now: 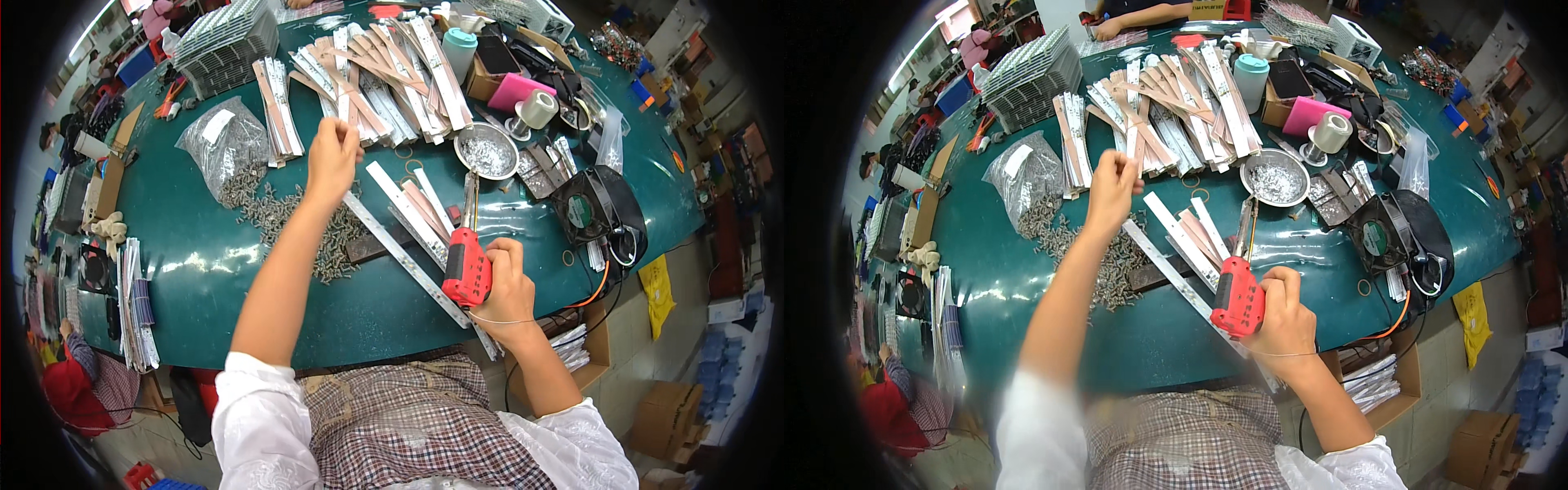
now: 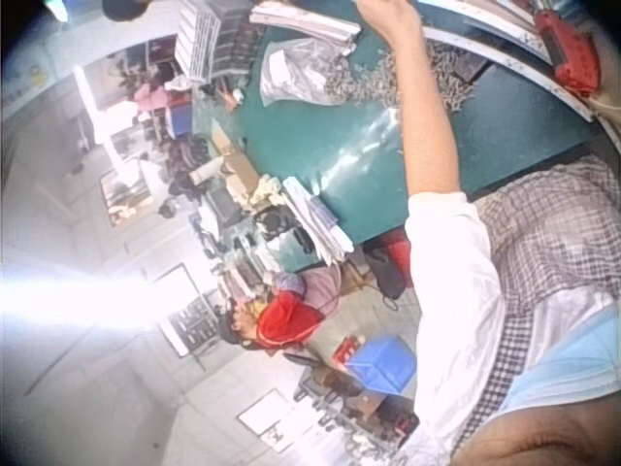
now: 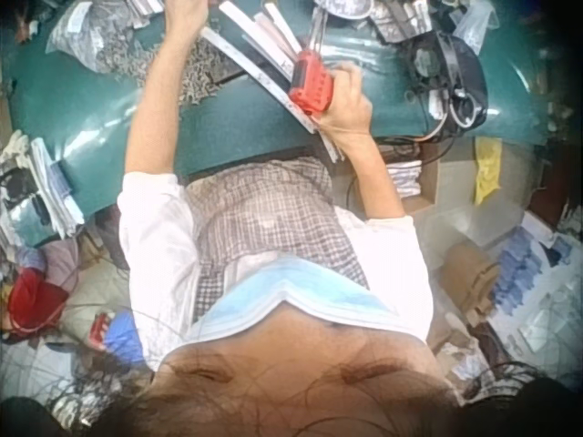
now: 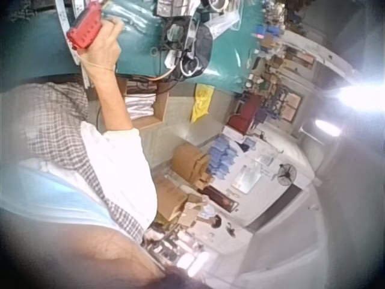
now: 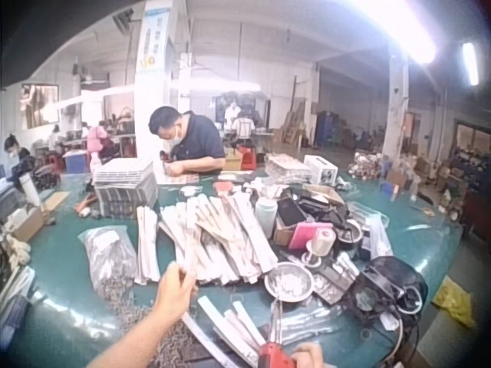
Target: The person attaches lenses and LEDs to circuit board strips using a handheld soldering gun.
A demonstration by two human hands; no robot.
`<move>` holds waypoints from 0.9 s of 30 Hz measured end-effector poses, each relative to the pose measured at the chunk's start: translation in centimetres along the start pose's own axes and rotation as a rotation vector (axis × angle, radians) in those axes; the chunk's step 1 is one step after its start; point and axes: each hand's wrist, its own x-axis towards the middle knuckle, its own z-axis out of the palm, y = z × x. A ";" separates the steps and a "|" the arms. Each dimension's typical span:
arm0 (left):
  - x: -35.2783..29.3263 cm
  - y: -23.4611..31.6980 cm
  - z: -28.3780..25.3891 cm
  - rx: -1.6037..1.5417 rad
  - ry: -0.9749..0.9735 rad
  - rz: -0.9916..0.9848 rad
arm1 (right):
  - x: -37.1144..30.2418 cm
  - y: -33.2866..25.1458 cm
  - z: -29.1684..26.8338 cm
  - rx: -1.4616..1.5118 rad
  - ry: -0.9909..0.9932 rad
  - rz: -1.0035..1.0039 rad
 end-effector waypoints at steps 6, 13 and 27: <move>1.7 2.3 1.9 0.308 -0.295 0.173 | 0.1 0.0 0.2 0.010 -0.044 0.046; -2.5 6.4 1.1 0.277 -0.224 0.244 | 0.0 0.1 0.3 -0.001 -0.051 0.150; -19.1 4.2 -7.7 0.649 -0.108 -0.096 | 0.6 -1.2 -6.2 -0.122 0.155 -0.113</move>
